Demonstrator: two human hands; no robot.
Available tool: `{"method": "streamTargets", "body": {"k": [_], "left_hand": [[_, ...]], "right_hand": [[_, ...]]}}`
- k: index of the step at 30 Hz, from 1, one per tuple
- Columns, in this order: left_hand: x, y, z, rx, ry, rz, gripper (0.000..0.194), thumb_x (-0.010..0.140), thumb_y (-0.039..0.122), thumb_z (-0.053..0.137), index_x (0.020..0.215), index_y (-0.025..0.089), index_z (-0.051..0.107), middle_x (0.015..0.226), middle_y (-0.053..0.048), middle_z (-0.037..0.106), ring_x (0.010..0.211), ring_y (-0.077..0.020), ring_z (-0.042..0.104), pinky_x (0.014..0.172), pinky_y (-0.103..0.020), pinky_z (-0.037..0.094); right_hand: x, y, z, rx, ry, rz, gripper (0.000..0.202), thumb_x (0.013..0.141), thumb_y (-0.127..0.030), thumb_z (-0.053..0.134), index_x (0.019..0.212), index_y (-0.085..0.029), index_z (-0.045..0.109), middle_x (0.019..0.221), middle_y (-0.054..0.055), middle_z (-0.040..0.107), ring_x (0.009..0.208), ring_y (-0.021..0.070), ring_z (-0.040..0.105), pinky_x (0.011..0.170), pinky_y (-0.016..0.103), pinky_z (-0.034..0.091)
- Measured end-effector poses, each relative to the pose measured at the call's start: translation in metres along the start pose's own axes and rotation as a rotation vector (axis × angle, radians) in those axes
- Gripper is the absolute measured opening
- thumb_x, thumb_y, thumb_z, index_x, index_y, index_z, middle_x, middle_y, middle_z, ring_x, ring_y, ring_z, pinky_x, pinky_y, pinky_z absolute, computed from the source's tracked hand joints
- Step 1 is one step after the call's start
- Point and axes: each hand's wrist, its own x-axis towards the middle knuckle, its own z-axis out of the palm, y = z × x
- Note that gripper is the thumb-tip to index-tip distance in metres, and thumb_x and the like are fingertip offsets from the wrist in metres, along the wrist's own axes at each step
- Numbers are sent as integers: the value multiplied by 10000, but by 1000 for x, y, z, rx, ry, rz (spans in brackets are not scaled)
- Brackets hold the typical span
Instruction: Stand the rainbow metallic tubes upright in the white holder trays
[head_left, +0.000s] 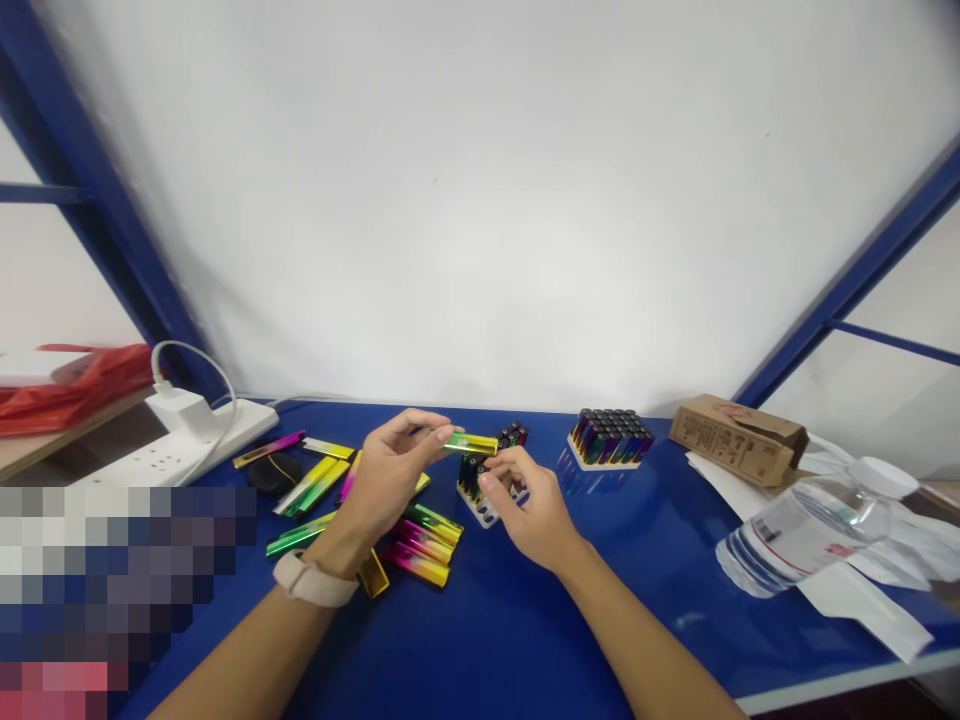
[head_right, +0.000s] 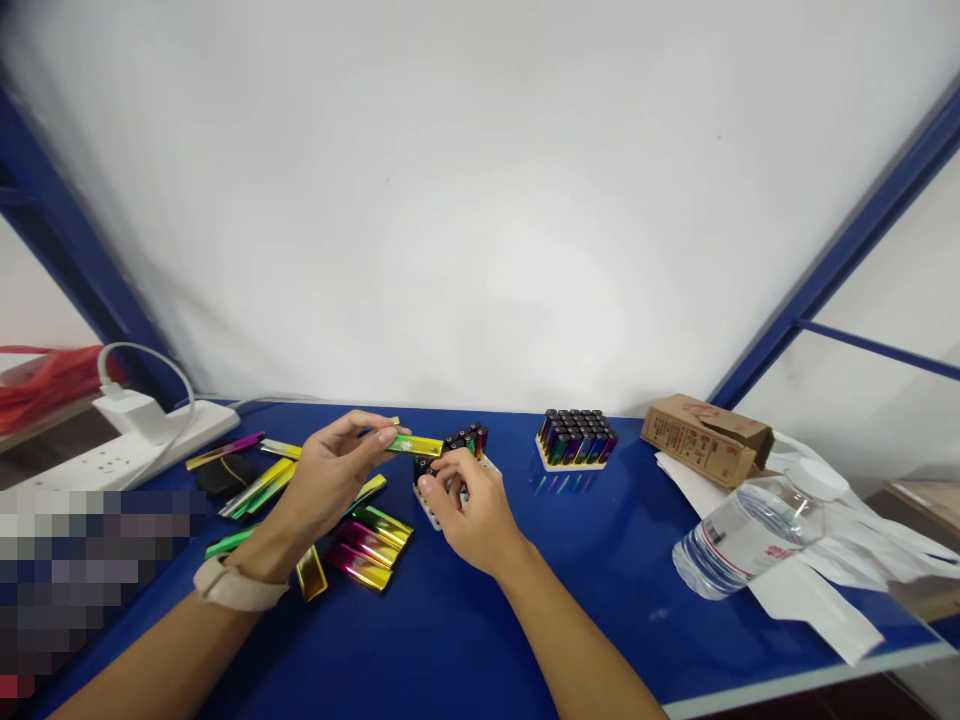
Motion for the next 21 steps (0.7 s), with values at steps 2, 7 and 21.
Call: {"method": "streamTargets", "body": {"k": [2,7,21], "left_hand": [[-2,2,2,-19,-41,-18,232,772,299,822,899,173,674,928,-59,769,874,-187,733,835,-331,601],[-5,6,5,-22,-119,-51,244,750,269,840,865,170,649,878,-36,739,877,-213,743,776,-341,625],[-8,5,7,109,-224,-5,242,833,349,762,978,189,653,1006,-50,691,973,-208,680,817,-348,601]], "right_hand": [[0,0,0,24,-1,9,220,980,-424,521,975,-212,577,738,-8,618,621,138,555,641,273,449],[0,0,0,31,42,25,224,988,-413,517,969,-205,600,720,-11,597,613,135,518,604,269,421],[3,7,-4,-192,86,-150,186,947,-334,610,1061,-196,658,890,48,691,728,165,602,671,279,472]]}}
